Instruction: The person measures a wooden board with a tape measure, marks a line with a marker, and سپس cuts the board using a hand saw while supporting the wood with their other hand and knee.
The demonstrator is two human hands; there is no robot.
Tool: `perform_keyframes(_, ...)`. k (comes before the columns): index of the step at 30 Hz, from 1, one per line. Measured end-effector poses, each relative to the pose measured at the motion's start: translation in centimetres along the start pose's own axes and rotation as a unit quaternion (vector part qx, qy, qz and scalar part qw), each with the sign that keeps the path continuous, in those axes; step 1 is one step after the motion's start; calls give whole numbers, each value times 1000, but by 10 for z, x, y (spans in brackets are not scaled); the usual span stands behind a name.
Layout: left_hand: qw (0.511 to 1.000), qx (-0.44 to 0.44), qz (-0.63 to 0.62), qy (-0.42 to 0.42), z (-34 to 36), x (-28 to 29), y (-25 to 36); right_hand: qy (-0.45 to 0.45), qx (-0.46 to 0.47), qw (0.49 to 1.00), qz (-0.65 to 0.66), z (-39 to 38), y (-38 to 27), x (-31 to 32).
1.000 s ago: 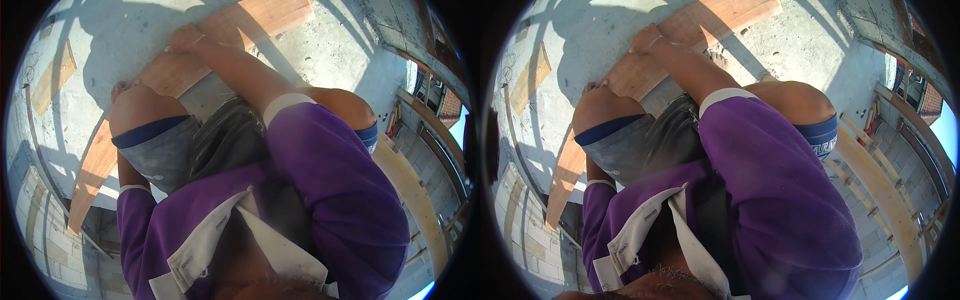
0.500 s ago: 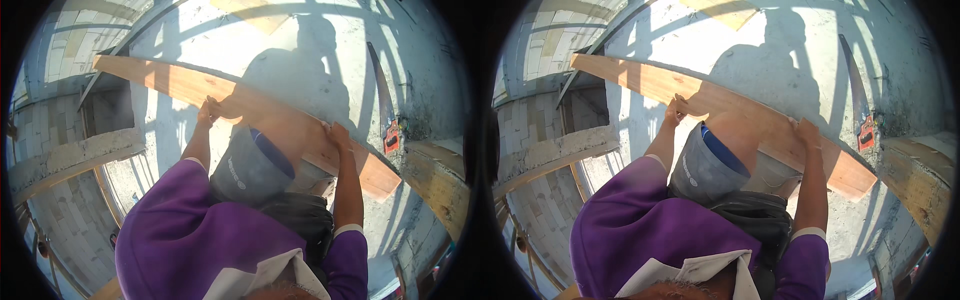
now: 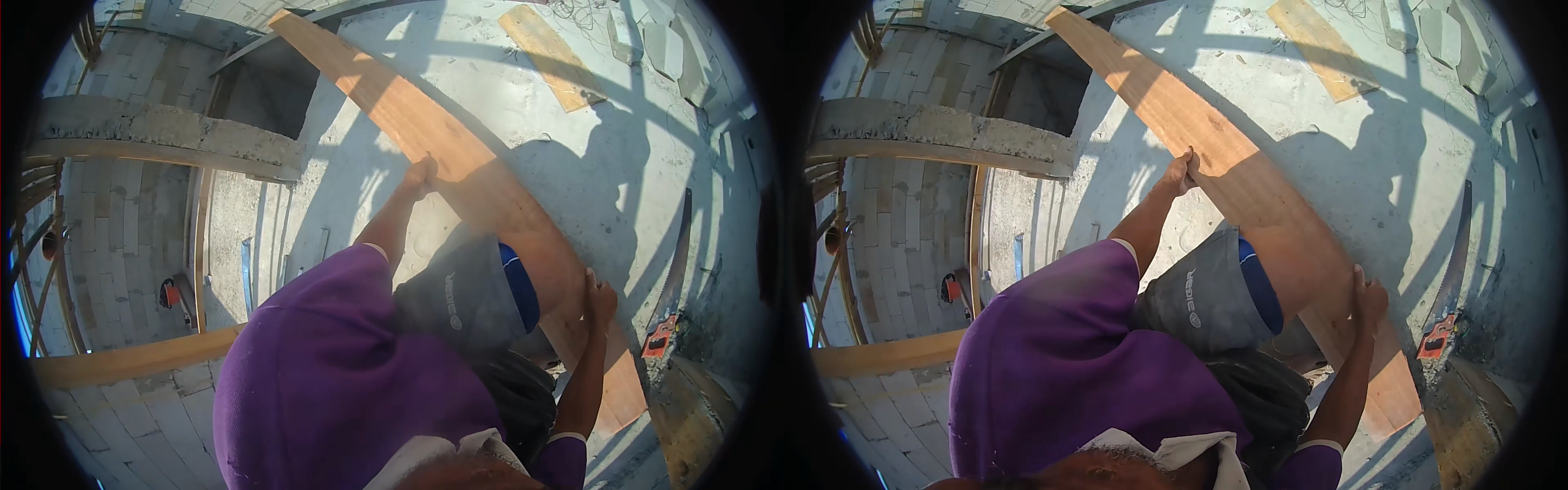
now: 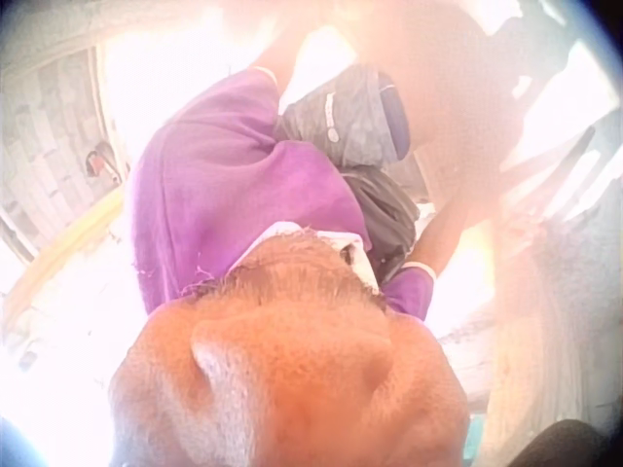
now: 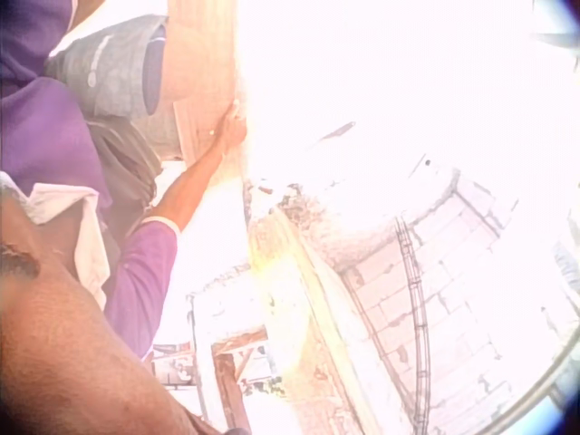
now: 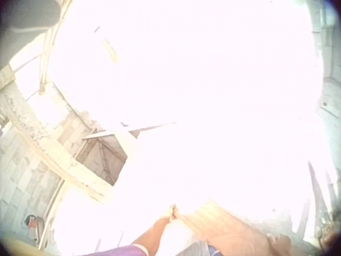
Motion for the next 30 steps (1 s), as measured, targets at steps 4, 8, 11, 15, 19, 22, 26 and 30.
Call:
perform_keyframes(4,998,-16,58,1,-56,-13,18,-23,-27,999,15,-13,3,-10)
perform_keyframes(8,996,20,23,89,-95,-19,10,-32,-55,998,-4,-30,13,-10)
perform_keyframes(11,995,70,-6,76,-95,-18,-4,-31,-60,998,-10,-36,17,1)
perform_keyframes(15,999,6,6,35,-86,-12,16,-17,-45,999,-11,-31,-3,19)
perform_keyframes(19,988,28,-27,152,-80,10,54,-18,-23,999,-17,-16,-56,26)
perform_keyframes(22,984,10,-37,174,-66,23,83,-18,-6,1000,-13,1,-101,31)
perform_keyframes(26,969,27,-94,228,-46,68,104,-9,19,999,47,6,-144,37)
perform_keyframes(30,954,57,-247,163,-38,80,83,-17,47,987,151,17,-168,35)
Point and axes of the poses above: each hand's wrist, its own z-axis towards the middle knuckle, its own x-axis out of the back of the hand, y = z × x, the point moved 6 cm from there along z, towards the middle knuckle, and after that the axes turned 11 degrees about x, right-handed, at the moved point
